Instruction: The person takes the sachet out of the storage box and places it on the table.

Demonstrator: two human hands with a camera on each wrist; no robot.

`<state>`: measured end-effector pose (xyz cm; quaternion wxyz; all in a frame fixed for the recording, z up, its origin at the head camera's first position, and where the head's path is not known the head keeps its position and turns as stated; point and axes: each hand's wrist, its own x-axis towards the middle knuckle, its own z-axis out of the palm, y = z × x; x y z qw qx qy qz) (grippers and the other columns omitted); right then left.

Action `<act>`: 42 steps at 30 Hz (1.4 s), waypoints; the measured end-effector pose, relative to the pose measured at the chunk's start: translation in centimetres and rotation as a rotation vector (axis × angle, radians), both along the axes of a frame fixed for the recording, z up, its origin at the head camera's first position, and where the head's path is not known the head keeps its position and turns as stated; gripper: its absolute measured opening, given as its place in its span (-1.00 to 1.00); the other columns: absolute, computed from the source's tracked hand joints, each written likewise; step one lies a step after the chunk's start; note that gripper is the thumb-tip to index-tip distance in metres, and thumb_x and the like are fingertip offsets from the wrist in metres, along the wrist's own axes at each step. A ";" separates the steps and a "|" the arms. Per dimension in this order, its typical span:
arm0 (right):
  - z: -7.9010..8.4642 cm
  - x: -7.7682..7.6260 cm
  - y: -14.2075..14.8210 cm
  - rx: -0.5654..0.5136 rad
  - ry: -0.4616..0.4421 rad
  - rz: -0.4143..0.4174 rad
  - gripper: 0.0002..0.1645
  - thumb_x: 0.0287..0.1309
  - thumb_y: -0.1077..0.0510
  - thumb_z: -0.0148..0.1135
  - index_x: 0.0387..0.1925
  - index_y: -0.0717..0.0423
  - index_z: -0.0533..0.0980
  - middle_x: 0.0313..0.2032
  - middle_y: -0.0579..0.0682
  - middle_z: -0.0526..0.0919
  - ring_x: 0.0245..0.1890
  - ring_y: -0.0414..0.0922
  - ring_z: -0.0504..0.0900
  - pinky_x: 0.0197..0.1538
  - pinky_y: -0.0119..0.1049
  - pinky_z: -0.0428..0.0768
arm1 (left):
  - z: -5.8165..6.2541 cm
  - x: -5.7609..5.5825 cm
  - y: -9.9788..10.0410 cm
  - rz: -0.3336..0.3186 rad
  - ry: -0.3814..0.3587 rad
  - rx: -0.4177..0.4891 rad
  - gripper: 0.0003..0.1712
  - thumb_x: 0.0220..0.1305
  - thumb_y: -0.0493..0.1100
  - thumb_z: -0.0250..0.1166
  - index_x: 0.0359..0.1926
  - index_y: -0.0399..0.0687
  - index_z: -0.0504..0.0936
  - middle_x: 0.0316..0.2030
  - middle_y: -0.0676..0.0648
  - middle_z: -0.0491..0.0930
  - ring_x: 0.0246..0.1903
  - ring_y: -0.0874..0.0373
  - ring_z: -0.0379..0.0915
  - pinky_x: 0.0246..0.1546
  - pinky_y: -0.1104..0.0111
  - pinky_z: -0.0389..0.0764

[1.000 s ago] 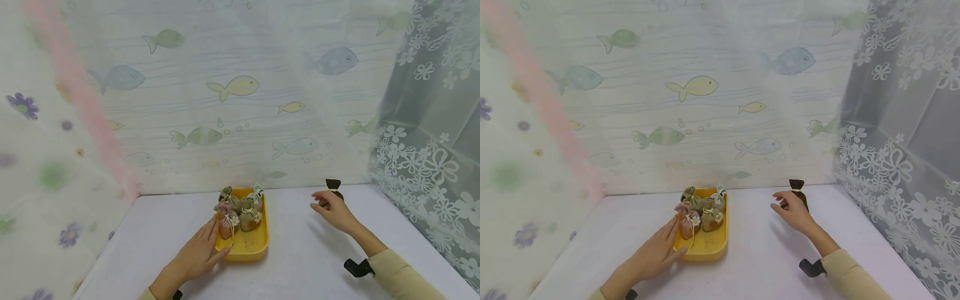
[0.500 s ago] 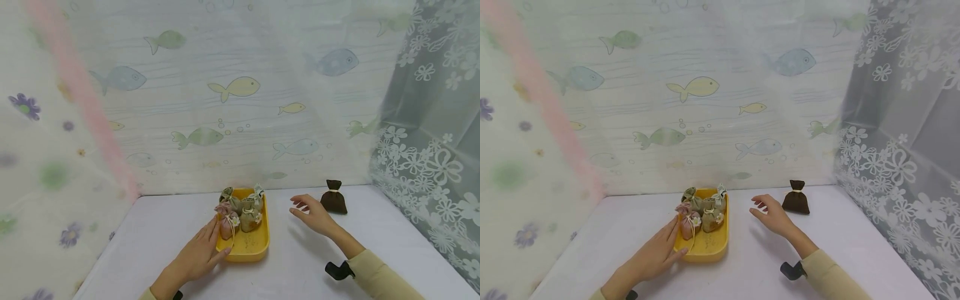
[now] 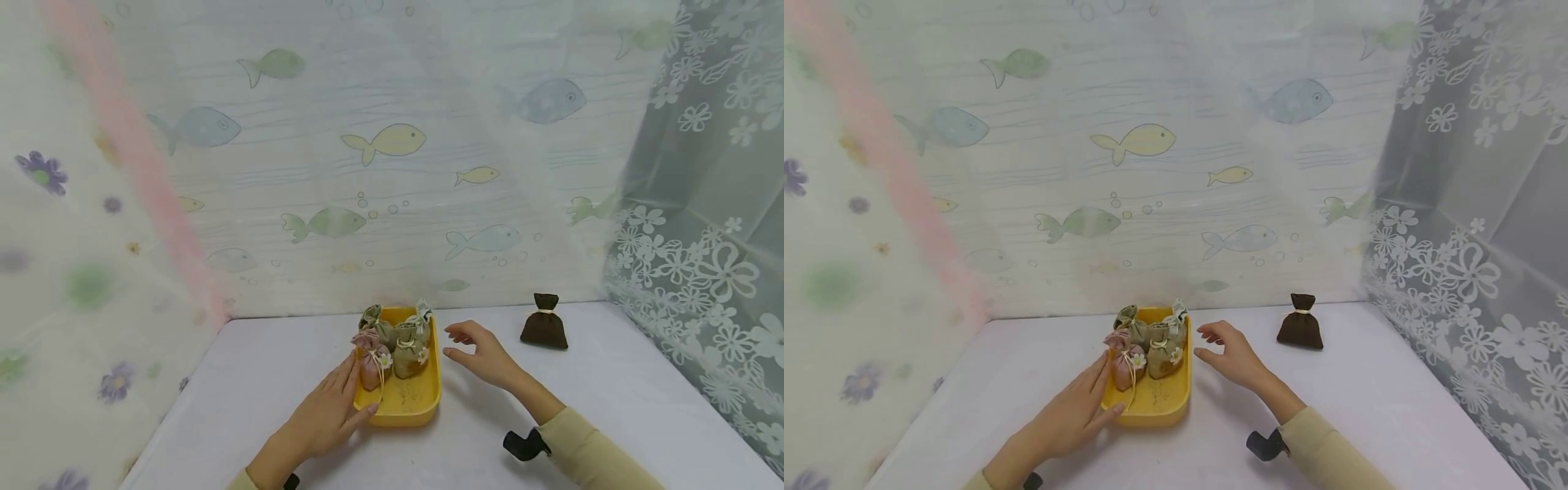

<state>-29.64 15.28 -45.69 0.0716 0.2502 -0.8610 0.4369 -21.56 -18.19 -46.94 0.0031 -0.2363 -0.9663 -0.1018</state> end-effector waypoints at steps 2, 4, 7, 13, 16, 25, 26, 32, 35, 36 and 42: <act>0.1 0.0 -0.6 0.004 0.006 0.002 -0.49 0.30 0.13 0.40 0.20 0.27 0.53 0.05 0.15 0.63 0.06 0.11 0.62 0.20 0.12 0.58 | 0.2 0.1 0.1 -0.003 0.009 0.005 0.03 0.53 0.41 -0.13 0.58 -0.37 0.02 0.61 -0.32 -0.15 0.57 -0.18 -0.11 0.52 -0.04 0.09; 0.2 0.1 -1.1 0.005 0.011 0.006 -0.48 0.29 0.14 0.41 0.20 0.28 0.54 0.05 0.17 0.63 0.07 0.11 0.62 0.21 0.12 0.57 | 0.3 0.2 0.1 -0.004 0.011 0.010 0.03 0.54 0.40 -0.12 0.58 -0.37 0.02 0.60 -0.32 -0.15 0.57 -0.18 -0.11 0.52 -0.04 0.10; 0.3 0.2 -1.9 0.000 0.020 0.019 -0.49 0.27 0.17 0.42 0.18 0.30 0.54 0.05 0.18 0.63 0.08 0.13 0.60 0.22 0.18 0.55 | 0.4 0.3 0.2 -0.005 0.017 0.018 0.01 0.54 0.39 -0.11 0.57 -0.38 0.04 0.60 -0.33 -0.13 0.57 -0.19 -0.10 0.51 -0.05 0.11; 0.3 0.4 -3.1 -0.025 0.006 0.041 -0.52 0.27 0.19 0.41 0.16 0.32 0.55 0.08 0.23 0.62 0.12 0.17 0.57 0.23 0.27 0.50 | 0.2 0.4 0.2 -0.002 0.022 0.003 0.01 0.54 0.39 -0.11 0.58 -0.36 0.04 0.60 -0.32 -0.14 0.57 -0.16 -0.10 0.52 -0.03 0.10; 0.1 0.2 -3.8 -0.016 0.016 0.036 -0.50 0.26 0.17 0.43 0.16 0.31 0.56 0.07 0.21 0.62 0.11 0.16 0.58 0.22 0.25 0.52 | 0.1 0.4 0.1 0.003 0.022 -0.003 0.02 0.53 0.41 -0.12 0.58 -0.34 0.02 0.61 -0.31 -0.16 0.57 -0.16 -0.10 0.52 -0.03 0.09; -0.1 0.1 -6.3 0.012 0.010 -0.026 -0.44 0.19 0.10 0.50 0.16 0.24 0.58 0.05 0.10 0.64 0.11 0.09 0.60 0.25 0.09 0.56 | 0.3 0.6 0.1 0.000 0.016 0.004 0.05 0.52 0.44 -0.16 0.58 -0.34 0.01 0.61 -0.30 -0.18 0.57 -0.15 -0.11 0.52 -0.03 0.09; -0.1 0.1 -6.6 0.017 0.010 -0.034 -0.44 0.18 0.10 0.50 0.16 0.24 0.58 0.06 0.10 0.64 0.11 0.08 0.61 0.25 0.07 0.56 | 0.3 0.6 0.1 0.001 0.016 0.005 0.05 0.52 0.44 -0.16 0.59 -0.34 0.01 0.61 -0.29 -0.18 0.57 -0.15 -0.11 0.52 -0.02 0.09; -0.3 -0.2 -7.9 0.050 0.052 -0.085 -0.49 0.16 0.08 0.52 0.10 0.20 0.60 0.00 0.07 0.66 0.02 0.00 0.63 0.15 -0.03 0.63 | 0.2 0.5 0.1 0.009 0.015 0.004 0.03 0.53 0.43 -0.17 0.59 -0.32 -0.01 0.62 -0.28 -0.21 0.58 -0.14 -0.14 0.53 -0.02 0.08; -0.4 -0.5 -8.2 0.067 0.083 -0.106 -0.55 0.14 0.08 0.54 0.02 0.17 0.62 -0.10 0.03 0.67 -0.10 -0.06 0.63 0.01 -0.09 0.66 | 0.2 0.5 0.2 0.013 0.019 0.005 0.04 0.53 0.44 -0.18 0.60 -0.31 -0.01 0.62 -0.28 -0.21 0.58 -0.14 -0.14 0.53 -0.01 0.07; -0.4 -0.6 -8.3 0.067 0.089 -0.112 -0.57 0.13 0.08 0.54 -0.02 0.16 0.63 -0.13 0.02 0.66 -0.13 -0.08 0.62 -0.03 -0.11 0.65 | 0.2 0.5 0.2 0.013 0.019 0.006 0.04 0.53 0.44 -0.18 0.60 -0.31 -0.01 0.62 -0.28 -0.21 0.58 -0.14 -0.14 0.53 -0.01 0.07; -0.7 -1.0 -8.8 0.079 0.088 -0.153 -0.66 0.09 0.10 0.56 -0.16 0.16 0.64 -0.23 -0.03 0.63 -0.27 -0.15 0.54 -0.17 -0.25 0.56 | 0.1 0.5 0.1 0.007 0.028 0.010 0.03 0.53 0.43 -0.16 0.59 -0.33 0.01 0.62 -0.28 -0.20 0.58 -0.14 -0.11 0.52 -0.01 0.11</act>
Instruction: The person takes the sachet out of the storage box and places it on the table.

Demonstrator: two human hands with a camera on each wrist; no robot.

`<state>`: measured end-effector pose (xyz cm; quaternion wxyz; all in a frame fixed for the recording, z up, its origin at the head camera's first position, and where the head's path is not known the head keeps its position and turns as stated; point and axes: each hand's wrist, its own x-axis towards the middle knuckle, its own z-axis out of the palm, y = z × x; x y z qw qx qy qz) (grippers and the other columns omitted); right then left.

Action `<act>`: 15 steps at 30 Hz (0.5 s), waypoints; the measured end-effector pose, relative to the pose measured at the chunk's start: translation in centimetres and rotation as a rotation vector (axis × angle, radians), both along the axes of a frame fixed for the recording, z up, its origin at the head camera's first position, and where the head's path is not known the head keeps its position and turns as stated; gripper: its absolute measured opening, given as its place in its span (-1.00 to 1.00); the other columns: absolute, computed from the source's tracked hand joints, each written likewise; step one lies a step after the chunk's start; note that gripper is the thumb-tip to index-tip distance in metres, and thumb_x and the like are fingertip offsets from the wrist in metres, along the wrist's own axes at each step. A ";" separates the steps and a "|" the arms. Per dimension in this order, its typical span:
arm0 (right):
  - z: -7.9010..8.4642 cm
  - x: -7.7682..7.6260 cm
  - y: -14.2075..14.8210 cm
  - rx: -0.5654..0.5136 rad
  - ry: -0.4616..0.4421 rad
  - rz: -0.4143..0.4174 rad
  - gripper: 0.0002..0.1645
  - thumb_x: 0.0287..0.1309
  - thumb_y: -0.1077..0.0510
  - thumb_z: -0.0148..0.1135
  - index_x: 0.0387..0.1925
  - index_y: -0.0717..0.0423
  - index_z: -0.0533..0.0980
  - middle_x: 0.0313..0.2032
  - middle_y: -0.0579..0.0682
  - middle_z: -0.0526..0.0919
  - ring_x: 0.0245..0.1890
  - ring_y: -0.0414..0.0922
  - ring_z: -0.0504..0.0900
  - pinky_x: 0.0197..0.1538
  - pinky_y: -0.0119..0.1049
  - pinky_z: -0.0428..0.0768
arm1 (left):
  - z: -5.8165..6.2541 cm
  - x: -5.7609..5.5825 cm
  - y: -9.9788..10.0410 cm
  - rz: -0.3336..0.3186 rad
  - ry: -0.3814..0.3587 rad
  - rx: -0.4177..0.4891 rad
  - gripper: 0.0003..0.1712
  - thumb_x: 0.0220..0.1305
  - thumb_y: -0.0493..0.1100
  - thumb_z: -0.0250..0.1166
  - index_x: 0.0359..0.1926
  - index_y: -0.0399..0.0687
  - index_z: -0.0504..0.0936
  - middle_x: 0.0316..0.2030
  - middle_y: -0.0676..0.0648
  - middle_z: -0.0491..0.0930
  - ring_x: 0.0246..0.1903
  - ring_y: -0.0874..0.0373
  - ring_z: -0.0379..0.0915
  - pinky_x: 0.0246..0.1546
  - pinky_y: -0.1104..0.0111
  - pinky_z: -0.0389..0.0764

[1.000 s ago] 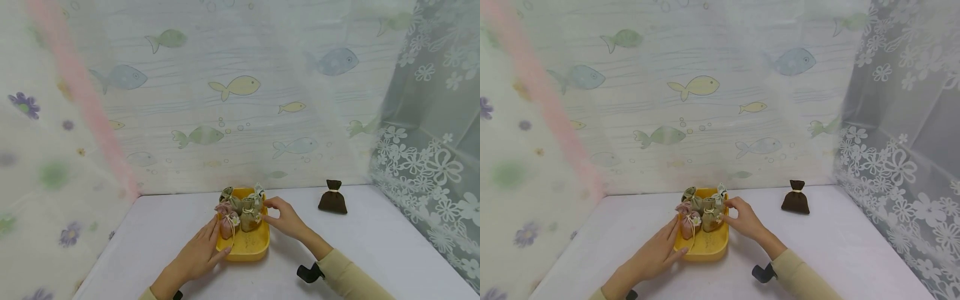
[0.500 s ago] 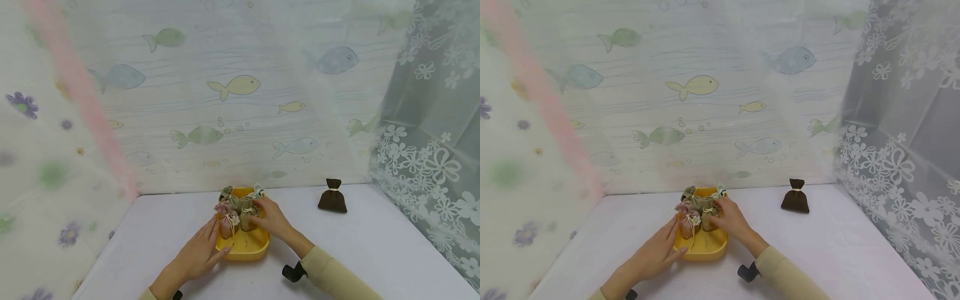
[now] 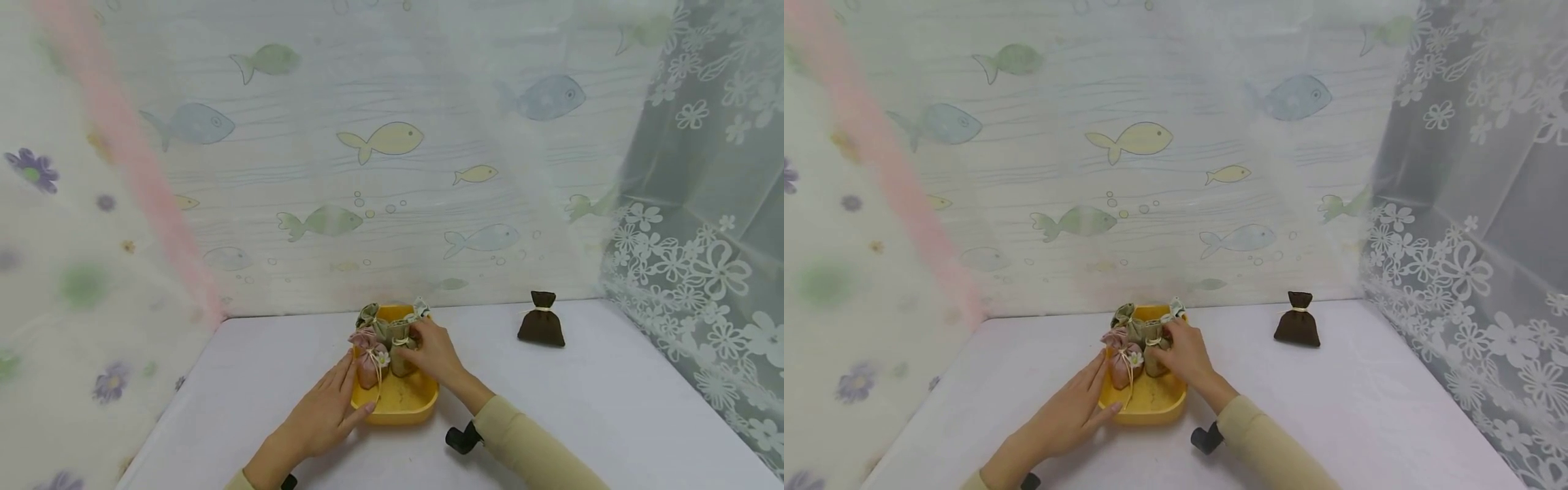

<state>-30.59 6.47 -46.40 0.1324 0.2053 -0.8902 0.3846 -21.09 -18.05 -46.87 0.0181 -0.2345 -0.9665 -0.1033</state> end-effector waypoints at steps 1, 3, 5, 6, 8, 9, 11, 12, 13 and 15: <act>0.0 -0.1 0.0 -0.001 0.002 0.000 -0.67 0.10 0.12 0.55 -0.16 0.16 0.64 -0.24 -0.04 0.62 -0.28 -0.16 0.53 -0.18 -0.26 0.56 | 0.0 0.0 0.0 -0.001 0.002 -0.002 0.03 0.53 0.43 -0.15 0.59 -0.33 0.01 0.62 -0.28 -0.20 0.58 -0.14 -0.11 0.52 -0.01 0.11; -0.1 -0.2 -0.1 -0.007 0.009 0.003 -0.72 0.10 0.17 0.53 -0.18 0.16 0.64 -0.26 -0.04 0.61 -0.30 -0.17 0.51 -0.21 -0.29 0.55 | -0.1 0.0 0.0 -0.002 0.007 -0.002 0.03 0.53 0.42 -0.15 0.59 -0.33 0.00 0.62 -0.28 -0.21 0.58 -0.13 -0.11 0.52 -0.01 0.11; -0.1 -0.3 0.0 -0.015 0.019 0.010 -0.77 0.11 0.23 0.51 -0.21 0.16 0.64 -0.30 -0.06 0.60 -0.34 -0.18 0.49 -0.26 -0.32 0.53 | -0.1 0.0 0.0 -0.002 0.014 -0.003 0.03 0.53 0.43 -0.16 0.59 -0.33 0.00 0.62 -0.28 -0.21 0.58 -0.13 -0.12 0.52 -0.01 0.11; -0.1 -0.4 0.0 -0.023 0.023 0.019 -0.79 0.11 0.26 0.50 -0.22 0.16 0.63 -0.32 -0.06 0.59 -0.36 -0.18 0.47 -0.28 -0.33 0.52 | -0.1 0.0 0.0 -0.002 0.018 -0.004 0.03 0.53 0.43 -0.16 0.59 -0.33 0.00 0.62 -0.28 -0.21 0.58 -0.13 -0.12 0.52 -0.01 0.11; -0.2 -0.5 0.2 -0.029 0.025 0.033 -0.82 0.13 0.29 0.47 -0.24 0.14 0.62 -0.35 -0.07 0.56 -0.39 -0.17 0.44 -0.33 -0.33 0.48 | -0.1 0.0 0.0 0.000 0.024 -0.005 0.03 0.53 0.43 -0.17 0.59 -0.33 0.01 0.62 -0.29 -0.20 0.58 -0.14 -0.11 0.52 0.00 0.11; -0.2 -0.5 0.3 -0.031 0.024 0.041 -0.83 0.14 0.30 0.46 -0.24 0.13 0.62 -0.36 -0.07 0.55 -0.40 -0.18 0.43 -0.34 -0.34 0.47 | -0.1 0.0 0.0 0.000 0.027 -0.003 0.03 0.53 0.43 -0.17 0.59 -0.34 0.01 0.61 -0.29 -0.20 0.57 -0.15 -0.11 0.52 0.00 0.11; -0.2 -0.6 0.5 -0.038 0.012 0.063 -0.83 0.17 0.32 0.43 -0.21 0.12 0.63 -0.33 -0.08 0.58 -0.37 -0.19 0.46 -0.32 -0.35 0.49 | 0.0 0.1 0.0 -0.001 0.029 -0.001 0.03 0.54 0.42 -0.15 0.58 -0.35 0.02 0.61 -0.31 -0.19 0.57 -0.17 -0.10 0.52 0.00 0.12; -0.3 -0.6 0.6 -0.043 0.005 0.078 -0.83 0.19 0.32 0.42 -0.19 0.11 0.63 -0.31 -0.08 0.60 -0.35 -0.20 0.48 -0.30 -0.34 0.52 | 0.0 0.1 0.0 -0.002 0.030 0.002 0.02 0.54 0.41 -0.14 0.58 -0.35 0.02 0.61 -0.31 -0.19 0.57 -0.18 -0.09 0.52 -0.01 0.12; -0.3 -0.6 0.8 -0.047 -0.005 0.095 -0.82 0.21 0.33 0.40 -0.16 0.11 0.63 -0.29 -0.08 0.61 -0.32 -0.20 0.50 -0.27 -0.33 0.55 | 0.0 0.1 0.1 -0.002 0.028 0.004 0.02 0.54 0.40 -0.13 0.58 -0.35 0.02 0.61 -0.31 -0.19 0.56 -0.19 -0.09 0.51 -0.01 0.12; -0.2 -0.5 1.2 -0.071 -0.038 0.133 -0.78 0.23 0.34 0.38 -0.10 0.11 0.63 -0.21 -0.07 0.66 -0.25 -0.18 0.55 -0.19 -0.30 0.61 | 0.1 0.2 0.1 -0.002 0.025 0.010 0.01 0.54 0.39 -0.11 0.58 -0.36 0.03 0.61 -0.32 -0.18 0.56 -0.20 -0.08 0.51 -0.01 0.13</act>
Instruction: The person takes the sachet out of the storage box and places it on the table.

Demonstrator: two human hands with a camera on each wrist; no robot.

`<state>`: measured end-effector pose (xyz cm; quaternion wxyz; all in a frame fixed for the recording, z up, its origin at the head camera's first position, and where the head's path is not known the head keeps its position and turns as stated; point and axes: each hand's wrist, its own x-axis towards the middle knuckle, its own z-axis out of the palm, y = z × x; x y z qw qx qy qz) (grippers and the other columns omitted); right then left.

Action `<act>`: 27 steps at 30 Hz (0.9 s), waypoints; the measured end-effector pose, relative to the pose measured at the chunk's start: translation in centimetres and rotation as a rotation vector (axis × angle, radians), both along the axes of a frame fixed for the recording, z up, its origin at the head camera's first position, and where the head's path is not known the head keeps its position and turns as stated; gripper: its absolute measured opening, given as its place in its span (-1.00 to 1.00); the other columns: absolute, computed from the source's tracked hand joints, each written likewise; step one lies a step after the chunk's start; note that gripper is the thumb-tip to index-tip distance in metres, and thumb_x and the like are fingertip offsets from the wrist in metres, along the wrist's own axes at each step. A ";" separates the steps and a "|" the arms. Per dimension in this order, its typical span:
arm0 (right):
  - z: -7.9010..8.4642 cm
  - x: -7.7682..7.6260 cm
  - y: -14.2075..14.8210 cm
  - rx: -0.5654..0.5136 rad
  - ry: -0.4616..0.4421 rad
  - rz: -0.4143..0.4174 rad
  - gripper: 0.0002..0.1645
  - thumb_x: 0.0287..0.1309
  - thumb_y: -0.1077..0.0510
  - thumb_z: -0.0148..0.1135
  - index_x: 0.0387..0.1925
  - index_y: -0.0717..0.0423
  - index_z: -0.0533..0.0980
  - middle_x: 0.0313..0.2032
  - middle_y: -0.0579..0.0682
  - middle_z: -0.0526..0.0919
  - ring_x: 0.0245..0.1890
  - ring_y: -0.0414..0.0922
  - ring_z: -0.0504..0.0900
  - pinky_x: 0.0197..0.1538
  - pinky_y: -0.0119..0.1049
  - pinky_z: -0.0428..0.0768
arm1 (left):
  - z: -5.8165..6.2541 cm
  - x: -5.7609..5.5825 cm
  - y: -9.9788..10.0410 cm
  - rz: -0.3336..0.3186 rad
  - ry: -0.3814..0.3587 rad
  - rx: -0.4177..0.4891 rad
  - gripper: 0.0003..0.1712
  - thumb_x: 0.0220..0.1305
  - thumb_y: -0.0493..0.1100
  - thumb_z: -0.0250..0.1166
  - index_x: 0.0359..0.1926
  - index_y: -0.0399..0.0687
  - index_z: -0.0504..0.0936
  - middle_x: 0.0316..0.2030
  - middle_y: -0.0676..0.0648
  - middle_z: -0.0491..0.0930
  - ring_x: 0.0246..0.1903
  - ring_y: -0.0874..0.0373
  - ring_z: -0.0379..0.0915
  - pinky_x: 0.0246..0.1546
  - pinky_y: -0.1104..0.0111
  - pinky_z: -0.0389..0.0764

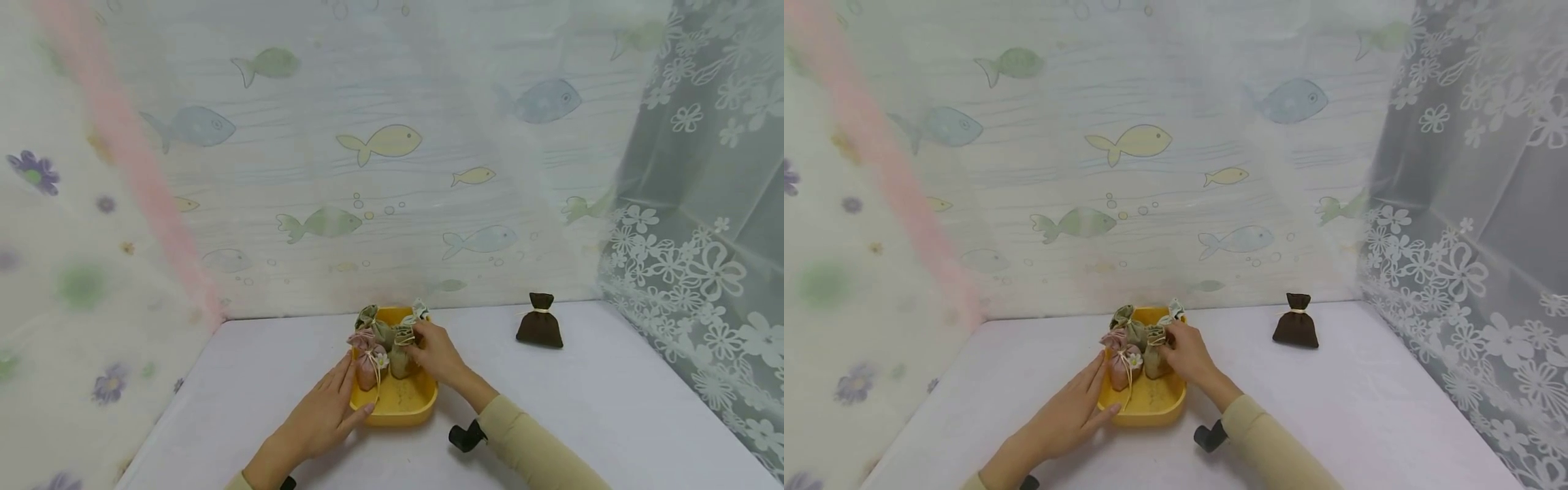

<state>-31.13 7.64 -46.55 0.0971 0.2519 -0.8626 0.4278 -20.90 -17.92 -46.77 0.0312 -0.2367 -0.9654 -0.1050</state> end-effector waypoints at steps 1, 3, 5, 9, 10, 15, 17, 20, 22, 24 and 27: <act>0.1 0.1 0.2 -0.014 -0.018 0.020 -0.76 0.24 0.33 0.38 -0.07 0.11 0.64 -0.16 -0.06 0.68 -0.19 -0.17 0.58 -0.13 -0.28 0.63 | 0.0 0.0 0.0 0.001 -0.003 0.000 0.01 0.54 0.39 -0.11 0.58 -0.35 0.03 0.61 -0.32 -0.17 0.56 -0.20 -0.08 0.51 -0.02 0.13; 0.3 0.2 0.7 -0.040 -0.045 0.059 -0.75 0.26 0.33 0.38 -0.04 0.11 0.64 -0.11 -0.04 0.70 -0.13 -0.14 0.60 -0.06 -0.22 0.65 | 0.0 0.1 0.0 0.004 -0.006 -0.002 0.01 0.54 0.40 -0.11 0.58 -0.35 0.04 0.61 -0.32 -0.16 0.56 -0.20 -0.08 0.51 -0.02 0.14; 0.6 0.3 1.2 -0.067 -0.066 0.089 -0.74 0.27 0.30 0.38 -0.01 0.10 0.64 -0.08 -0.04 0.70 -0.10 -0.11 0.59 -0.01 -0.18 0.63 | -0.1 0.1 0.0 0.004 -0.005 -0.004 0.02 0.53 0.40 -0.11 0.58 -0.35 0.05 0.60 -0.32 -0.15 0.56 -0.20 -0.08 0.51 -0.02 0.14; 1.2 0.4 2.4 -0.089 -0.076 0.142 -0.74 0.30 0.25 0.37 0.01 0.12 0.63 -0.11 -0.03 0.69 -0.14 -0.10 0.56 -0.03 -0.12 0.61 | -0.1 0.1 0.0 0.002 -0.007 -0.009 0.02 0.53 0.40 -0.11 0.58 -0.35 0.05 0.61 -0.32 -0.16 0.56 -0.19 -0.09 0.51 -0.02 0.13; 1.3 0.3 2.6 -0.096 -0.077 0.154 -0.74 0.30 0.24 0.37 0.02 0.13 0.63 -0.11 -0.03 0.69 -0.14 -0.10 0.57 -0.03 -0.12 0.61 | -0.1 0.1 0.0 0.000 -0.007 -0.010 0.02 0.53 0.40 -0.12 0.58 -0.35 0.05 0.61 -0.32 -0.16 0.56 -0.20 -0.09 0.51 -0.02 0.13; 1.8 0.1 3.6 -0.130 -0.084 0.202 -0.73 0.32 0.26 0.35 0.03 0.18 0.62 -0.04 0.04 0.70 -0.01 -0.03 0.66 0.10 -0.10 0.66 | 0.3 0.0 0.0 0.001 -0.011 -0.011 0.03 0.53 0.41 -0.13 0.58 -0.35 0.02 0.60 -0.33 -0.18 0.57 -0.21 -0.11 0.52 -0.02 0.11; 2.1 0.1 3.8 -0.137 -0.084 0.211 -0.73 0.32 0.26 0.35 0.03 0.20 0.61 -0.04 0.07 0.69 0.00 0.00 0.66 0.11 -0.07 0.66 | 0.3 0.0 0.0 0.002 -0.012 -0.014 0.03 0.53 0.42 -0.14 0.58 -0.34 0.02 0.61 -0.33 -0.19 0.57 -0.21 -0.11 0.52 -0.02 0.10; 2.7 0.3 4.0 -0.139 -0.094 0.210 -0.74 0.32 0.25 0.36 0.02 0.20 0.62 -0.06 0.06 0.70 -0.01 -0.01 0.67 0.12 -0.05 0.66 | 0.3 0.0 0.0 0.002 -0.016 -0.018 0.03 0.53 0.42 -0.14 0.59 -0.34 0.00 0.61 -0.31 -0.20 0.57 -0.19 -0.12 0.52 -0.01 0.10; 3.1 0.4 4.1 -0.135 -0.101 0.206 -0.75 0.31 0.26 0.36 0.01 0.20 0.62 -0.07 0.04 0.70 -0.02 -0.03 0.67 0.11 -0.04 0.66 | 0.3 0.0 -0.1 0.004 -0.019 -0.020 0.03 0.53 0.42 -0.14 0.59 -0.33 0.00 0.61 -0.30 -0.22 0.57 -0.18 -0.12 0.52 -0.01 0.10; 3.5 0.5 4.3 -0.142 -0.103 0.211 -0.74 0.31 0.26 0.36 0.02 0.19 0.62 -0.07 0.03 0.71 -0.02 -0.04 0.68 0.12 -0.01 0.65 | 0.2 0.0 0.0 0.005 -0.017 -0.020 0.03 0.53 0.41 -0.12 0.59 -0.33 0.00 0.61 -0.30 -0.22 0.57 -0.17 -0.11 0.52 -0.01 0.11; 4.2 0.8 4.7 -0.156 -0.100 0.212 -0.73 0.31 0.27 0.36 0.03 0.16 0.62 -0.07 0.01 0.70 -0.02 -0.06 0.67 0.13 0.01 0.64 | 0.2 0.0 0.0 0.004 -0.011 -0.019 0.03 0.53 0.41 -0.11 0.59 -0.34 0.01 0.61 -0.30 -0.21 0.57 -0.18 -0.10 0.52 -0.01 0.11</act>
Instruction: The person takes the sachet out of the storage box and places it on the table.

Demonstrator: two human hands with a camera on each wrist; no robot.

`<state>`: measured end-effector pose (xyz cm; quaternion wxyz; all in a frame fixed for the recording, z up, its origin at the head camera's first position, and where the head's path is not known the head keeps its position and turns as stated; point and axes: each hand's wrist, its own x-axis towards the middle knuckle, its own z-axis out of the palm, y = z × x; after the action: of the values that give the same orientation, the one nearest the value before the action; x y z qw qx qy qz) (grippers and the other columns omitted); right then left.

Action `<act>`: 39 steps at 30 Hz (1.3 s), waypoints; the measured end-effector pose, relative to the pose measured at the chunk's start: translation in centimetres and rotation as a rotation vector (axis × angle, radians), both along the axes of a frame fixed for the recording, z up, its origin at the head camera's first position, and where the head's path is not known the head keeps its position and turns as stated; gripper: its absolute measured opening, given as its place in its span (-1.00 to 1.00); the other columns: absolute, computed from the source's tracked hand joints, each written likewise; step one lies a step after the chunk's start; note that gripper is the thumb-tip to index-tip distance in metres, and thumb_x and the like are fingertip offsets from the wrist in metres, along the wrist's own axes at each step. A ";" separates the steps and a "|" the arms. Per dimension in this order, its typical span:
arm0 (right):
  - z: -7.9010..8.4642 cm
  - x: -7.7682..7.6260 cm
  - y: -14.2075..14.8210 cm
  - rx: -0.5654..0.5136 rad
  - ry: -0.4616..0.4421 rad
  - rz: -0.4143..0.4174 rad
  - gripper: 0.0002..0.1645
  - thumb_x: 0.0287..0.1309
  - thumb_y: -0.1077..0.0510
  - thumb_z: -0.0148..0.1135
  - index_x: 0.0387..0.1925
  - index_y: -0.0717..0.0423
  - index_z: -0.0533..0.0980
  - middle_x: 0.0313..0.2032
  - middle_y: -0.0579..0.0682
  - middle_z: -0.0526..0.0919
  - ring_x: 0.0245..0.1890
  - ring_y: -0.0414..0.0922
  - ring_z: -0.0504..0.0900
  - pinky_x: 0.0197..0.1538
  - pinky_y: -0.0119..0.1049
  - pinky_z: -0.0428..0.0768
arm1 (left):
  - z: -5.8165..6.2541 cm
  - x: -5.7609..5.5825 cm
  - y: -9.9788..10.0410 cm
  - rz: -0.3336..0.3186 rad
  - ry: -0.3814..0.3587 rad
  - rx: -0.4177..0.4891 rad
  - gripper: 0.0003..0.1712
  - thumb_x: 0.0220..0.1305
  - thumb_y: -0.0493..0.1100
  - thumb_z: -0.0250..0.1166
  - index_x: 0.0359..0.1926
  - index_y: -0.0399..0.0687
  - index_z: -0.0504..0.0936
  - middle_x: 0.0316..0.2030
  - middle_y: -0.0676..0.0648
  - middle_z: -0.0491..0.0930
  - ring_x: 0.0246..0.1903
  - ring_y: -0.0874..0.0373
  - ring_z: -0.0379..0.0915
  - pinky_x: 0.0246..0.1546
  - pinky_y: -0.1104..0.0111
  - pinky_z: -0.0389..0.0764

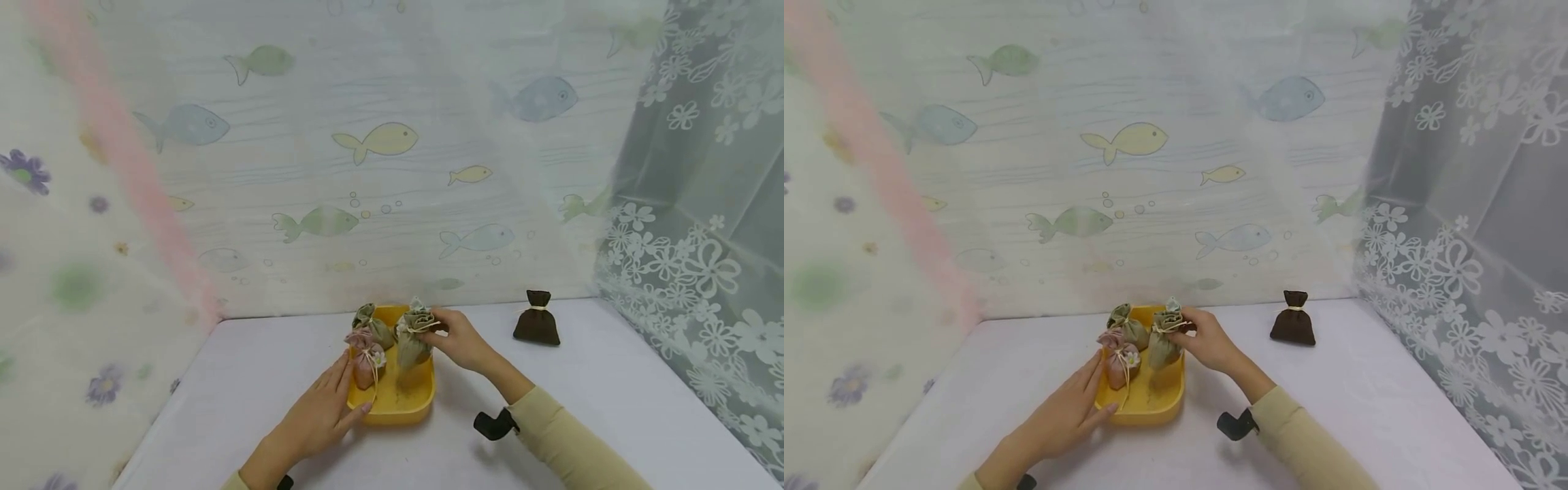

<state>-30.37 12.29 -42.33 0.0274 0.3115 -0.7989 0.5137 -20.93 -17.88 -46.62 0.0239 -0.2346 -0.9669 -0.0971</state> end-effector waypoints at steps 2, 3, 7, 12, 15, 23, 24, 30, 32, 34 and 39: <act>0.4 0.2 0.3 -0.010 0.009 0.002 -0.75 0.31 0.27 0.36 0.01 0.15 0.63 -0.07 0.01 0.69 -0.02 -0.07 0.67 0.14 0.02 0.63 | 0.0 0.0 0.0 -0.002 0.004 0.004 0.02 0.53 0.40 -0.10 0.58 -0.34 0.02 0.61 -0.31 -0.20 0.57 -0.18 -0.10 0.52 -0.01 0.12; 0.6 0.3 0.4 -0.012 0.012 0.001 -0.78 0.31 0.27 0.36 -0.02 0.15 0.63 -0.08 0.00 0.69 -0.02 -0.07 0.67 0.14 0.01 0.63 | 0.0 0.0 0.1 -0.004 0.005 0.007 0.02 0.53 0.40 -0.10 0.58 -0.35 0.02 0.61 -0.31 -0.19 0.57 -0.18 -0.09 0.52 -0.01 0.12; 1.2 0.6 1.0 -0.014 0.018 -0.001 -0.87 0.31 0.26 0.37 -0.12 0.12 0.63 -0.14 -0.02 0.69 -0.04 -0.08 0.68 0.13 -0.02 0.63 | 0.0 0.1 0.1 -0.003 -0.008 0.006 0.03 0.53 0.41 -0.11 0.59 -0.34 0.01 0.61 -0.30 -0.21 0.57 -0.19 -0.10 0.52 -0.01 0.11; 1.5 0.7 1.8 -0.015 0.029 -0.012 -0.88 0.29 0.25 0.38 -0.15 0.09 0.63 -0.15 -0.05 0.71 -0.03 -0.08 0.69 0.15 -0.05 0.62 | 0.1 0.2 0.1 0.003 -0.020 0.004 0.03 0.53 0.41 -0.11 0.59 -0.33 0.00 0.61 -0.30 -0.21 0.57 -0.18 -0.11 0.52 -0.01 0.10; 1.4 0.7 2.3 -0.014 0.041 -0.022 -0.87 0.29 0.26 0.39 -0.15 0.09 0.64 -0.15 -0.05 0.70 -0.04 -0.09 0.68 0.14 -0.07 0.63 | 0.1 0.2 0.0 0.004 -0.018 0.007 0.03 0.53 0.41 -0.11 0.59 -0.33 0.01 0.61 -0.30 -0.20 0.57 -0.16 -0.12 0.52 -0.02 0.10; 0.9 0.6 4.0 0.009 0.066 -0.065 -0.85 0.27 0.29 0.39 -0.14 0.08 0.64 -0.16 -0.06 0.69 -0.06 -0.12 0.67 0.12 -0.15 0.64 | -0.2 0.1 0.0 0.008 -0.017 -0.004 0.04 0.52 0.42 -0.12 0.59 -0.32 0.00 0.62 -0.29 -0.21 0.58 -0.15 -0.12 0.52 0.00 0.10; 0.9 0.5 4.2 0.010 0.068 -0.073 -0.84 0.27 0.30 0.39 -0.14 0.08 0.63 -0.16 -0.06 0.68 -0.06 -0.12 0.67 0.12 -0.15 0.64 | -0.2 0.1 0.1 0.007 -0.013 -0.004 0.04 0.52 0.42 -0.11 0.60 -0.32 0.00 0.62 -0.29 -0.21 0.58 -0.15 -0.12 0.52 0.00 0.10; 0.9 0.4 5.4 0.032 0.075 -0.099 -0.79 0.26 0.30 0.39 -0.08 0.10 0.64 -0.14 -0.05 0.69 -0.05 -0.08 0.67 0.13 -0.09 0.65 | 0.3 0.0 0.2 0.009 0.000 -0.009 0.03 0.52 0.41 -0.09 0.59 -0.32 0.01 0.62 -0.29 -0.19 0.57 -0.16 -0.11 0.52 -0.01 0.12; 0.8 0.3 5.8 0.038 0.074 -0.105 -0.79 0.27 0.29 0.39 -0.07 0.10 0.64 -0.14 -0.05 0.69 -0.05 -0.08 0.68 0.12 -0.09 0.64 | 0.4 0.1 0.2 0.012 -0.006 -0.009 0.04 0.52 0.42 -0.09 0.59 -0.33 0.01 0.62 -0.29 -0.19 0.57 -0.16 -0.10 0.52 -0.01 0.12; 0.6 0.2 6.2 0.040 0.076 -0.112 -0.80 0.28 0.28 0.39 -0.07 0.11 0.64 -0.14 -0.04 0.69 -0.05 -0.08 0.67 0.11 -0.10 0.65 | 0.4 0.1 0.2 0.014 -0.013 -0.009 0.04 0.52 0.42 -0.09 0.59 -0.33 0.01 0.62 -0.29 -0.19 0.57 -0.17 -0.10 0.52 -0.01 0.12; 0.1 0.1 7.3 0.040 0.079 -0.135 -0.82 0.28 0.26 0.39 -0.08 0.13 0.65 -0.14 -0.02 0.69 -0.06 -0.06 0.68 0.09 -0.15 0.65 | 0.3 0.2 0.2 0.017 -0.022 -0.006 0.04 0.51 0.43 -0.10 0.60 -0.31 0.00 0.62 -0.28 -0.20 0.57 -0.16 -0.11 0.52 -0.02 0.11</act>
<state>-30.29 19.56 -42.24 0.0870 0.2775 -0.8265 0.4819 -20.73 -17.70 -46.28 0.0136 -0.2256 -0.9694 -0.0963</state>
